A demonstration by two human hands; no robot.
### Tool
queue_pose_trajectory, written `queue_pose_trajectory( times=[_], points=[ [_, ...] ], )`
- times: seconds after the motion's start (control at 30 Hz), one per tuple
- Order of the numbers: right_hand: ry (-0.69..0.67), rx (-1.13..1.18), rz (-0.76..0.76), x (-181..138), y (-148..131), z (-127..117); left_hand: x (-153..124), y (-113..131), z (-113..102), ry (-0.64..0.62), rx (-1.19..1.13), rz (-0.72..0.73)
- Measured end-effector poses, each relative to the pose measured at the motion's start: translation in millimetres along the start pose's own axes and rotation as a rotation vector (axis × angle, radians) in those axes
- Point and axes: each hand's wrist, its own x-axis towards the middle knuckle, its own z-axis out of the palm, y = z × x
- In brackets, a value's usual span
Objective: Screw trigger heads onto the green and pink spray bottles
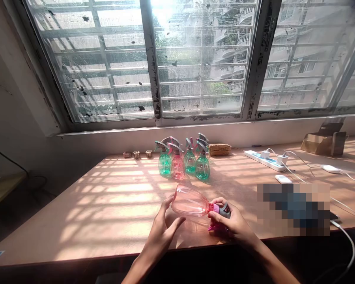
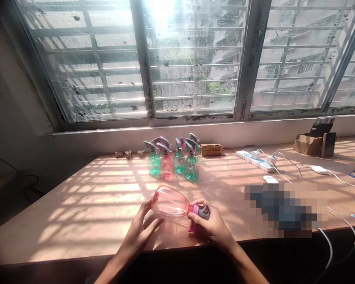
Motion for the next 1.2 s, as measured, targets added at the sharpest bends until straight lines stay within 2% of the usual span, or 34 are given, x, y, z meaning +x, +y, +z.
queue_pose_trajectory(
  times=[0.2, 0.43, 0.67, 0.87, 1.2],
  points=[
    [-0.054, -0.025, -0.010, 0, 0, -3, 1, 2, -2, 0.014, -0.077, -0.028],
    [-0.025, 0.021, -0.074, 2, -4, -1, 0, -3, 1, 0.034, -0.007, 0.021],
    [-0.026, 0.018, 0.020, -1, 1, 0, -1, 8, 1, 0.040, -0.019, -0.011],
    [0.029, 0.016, -0.078, 4, 2, -1, 0, -3, 2, 0.038, -0.008, 0.005],
    [-0.016, -0.009, -0.002, 0, 1, 2, 2, -1, 1, 0.043, 0.031, 0.051]
  ],
)
